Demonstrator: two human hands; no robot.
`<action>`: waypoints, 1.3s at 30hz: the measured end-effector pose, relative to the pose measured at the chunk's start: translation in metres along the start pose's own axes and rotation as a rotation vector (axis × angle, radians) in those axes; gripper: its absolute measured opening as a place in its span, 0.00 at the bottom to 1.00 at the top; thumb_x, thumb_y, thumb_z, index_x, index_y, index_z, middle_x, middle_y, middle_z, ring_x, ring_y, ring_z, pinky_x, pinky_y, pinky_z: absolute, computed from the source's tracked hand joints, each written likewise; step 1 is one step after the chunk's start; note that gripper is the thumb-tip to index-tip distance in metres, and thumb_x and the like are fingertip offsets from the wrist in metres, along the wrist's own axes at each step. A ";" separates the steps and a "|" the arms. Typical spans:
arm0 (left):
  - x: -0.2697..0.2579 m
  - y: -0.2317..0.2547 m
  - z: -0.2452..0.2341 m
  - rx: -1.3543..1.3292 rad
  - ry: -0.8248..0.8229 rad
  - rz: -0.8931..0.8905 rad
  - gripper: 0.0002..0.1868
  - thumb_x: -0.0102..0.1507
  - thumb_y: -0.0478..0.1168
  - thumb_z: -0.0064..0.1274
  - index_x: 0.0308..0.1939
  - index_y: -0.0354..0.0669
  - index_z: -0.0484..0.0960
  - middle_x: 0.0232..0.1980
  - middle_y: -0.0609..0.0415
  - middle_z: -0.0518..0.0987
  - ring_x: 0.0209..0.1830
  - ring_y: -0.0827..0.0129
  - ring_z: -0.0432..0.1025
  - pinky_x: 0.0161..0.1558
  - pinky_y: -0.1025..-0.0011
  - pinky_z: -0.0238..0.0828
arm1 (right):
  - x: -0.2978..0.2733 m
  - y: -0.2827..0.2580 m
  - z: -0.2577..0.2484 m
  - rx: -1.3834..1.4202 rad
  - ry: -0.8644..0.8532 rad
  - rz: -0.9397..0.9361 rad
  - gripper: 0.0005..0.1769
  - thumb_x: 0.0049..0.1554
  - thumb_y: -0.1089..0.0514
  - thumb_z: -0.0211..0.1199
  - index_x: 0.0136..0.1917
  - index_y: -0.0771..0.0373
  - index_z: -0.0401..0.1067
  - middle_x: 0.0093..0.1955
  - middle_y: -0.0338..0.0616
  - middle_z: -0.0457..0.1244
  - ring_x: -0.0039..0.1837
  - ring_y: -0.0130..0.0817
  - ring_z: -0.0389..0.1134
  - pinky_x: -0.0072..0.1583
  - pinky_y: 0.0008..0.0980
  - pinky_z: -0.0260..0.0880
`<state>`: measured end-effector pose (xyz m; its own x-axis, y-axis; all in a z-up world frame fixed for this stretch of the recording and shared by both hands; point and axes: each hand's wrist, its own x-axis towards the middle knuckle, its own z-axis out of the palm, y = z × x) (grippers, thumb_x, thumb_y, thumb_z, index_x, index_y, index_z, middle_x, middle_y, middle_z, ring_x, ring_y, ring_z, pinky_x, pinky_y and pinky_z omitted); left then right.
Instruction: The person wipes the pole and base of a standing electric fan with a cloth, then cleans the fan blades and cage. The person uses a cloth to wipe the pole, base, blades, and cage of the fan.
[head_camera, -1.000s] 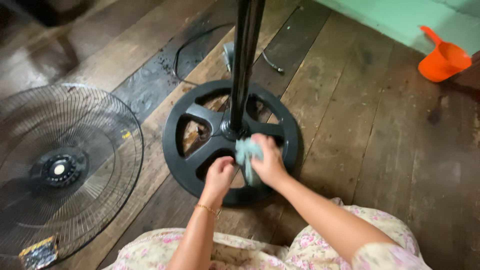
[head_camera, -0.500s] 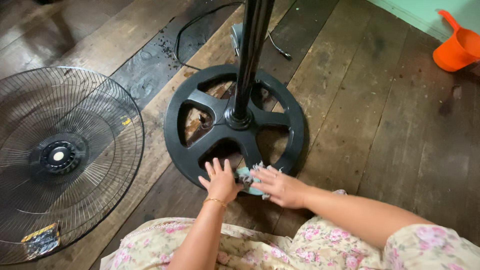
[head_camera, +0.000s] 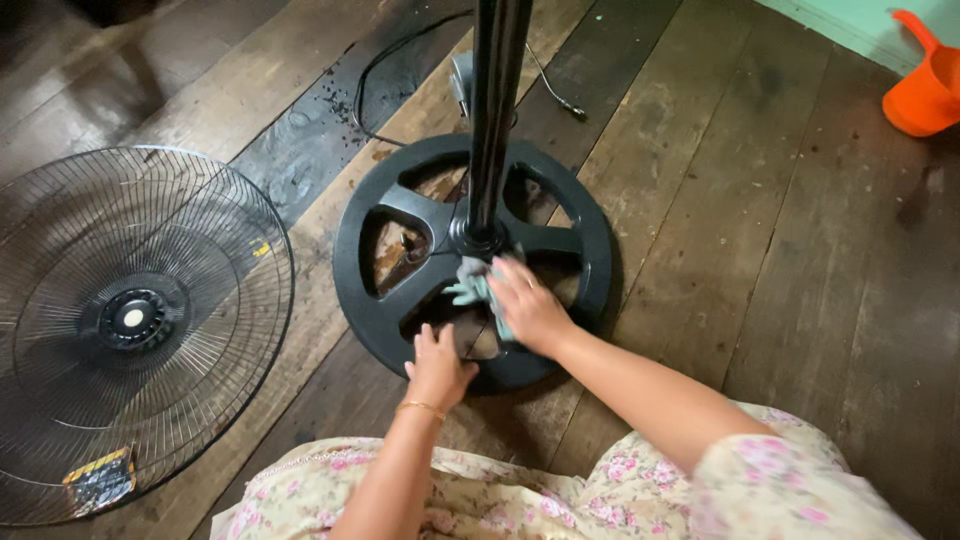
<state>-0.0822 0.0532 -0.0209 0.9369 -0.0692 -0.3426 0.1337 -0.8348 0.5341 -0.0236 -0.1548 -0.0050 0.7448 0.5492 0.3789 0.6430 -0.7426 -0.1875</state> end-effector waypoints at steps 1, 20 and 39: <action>0.002 -0.001 -0.007 -0.063 0.011 0.016 0.48 0.54 0.49 0.68 0.74 0.50 0.61 0.80 0.41 0.53 0.79 0.45 0.50 0.67 0.38 0.62 | -0.015 -0.006 -0.009 -0.012 0.029 -0.070 0.31 0.49 0.65 0.61 0.67 0.70 0.65 0.77 0.63 0.52 0.79 0.61 0.53 0.78 0.48 0.55; -0.018 0.031 0.021 0.355 -0.075 0.088 0.33 0.52 0.45 0.72 0.56 0.44 0.73 0.60 0.46 0.64 0.69 0.47 0.59 0.63 0.38 0.61 | 0.054 0.024 0.081 0.125 0.600 1.170 0.24 0.62 0.48 0.58 0.64 0.66 0.60 0.63 0.63 0.55 0.62 0.65 0.61 0.62 0.55 0.64; 0.027 -0.045 -0.068 0.098 0.224 0.109 0.25 0.58 0.51 0.61 0.53 0.40 0.78 0.60 0.36 0.73 0.62 0.40 0.67 0.59 0.48 0.67 | -0.048 -0.034 -0.002 0.163 -0.120 0.507 0.25 0.57 0.59 0.54 0.68 0.56 0.62 0.62 0.64 0.54 0.58 0.67 0.59 0.56 0.57 0.64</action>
<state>-0.0410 0.1259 -0.0012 0.9937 -0.0476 -0.1018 0.0068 -0.8787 0.4773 -0.0814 -0.1561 -0.0151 0.9777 0.1843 0.1004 0.2099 -0.8617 -0.4620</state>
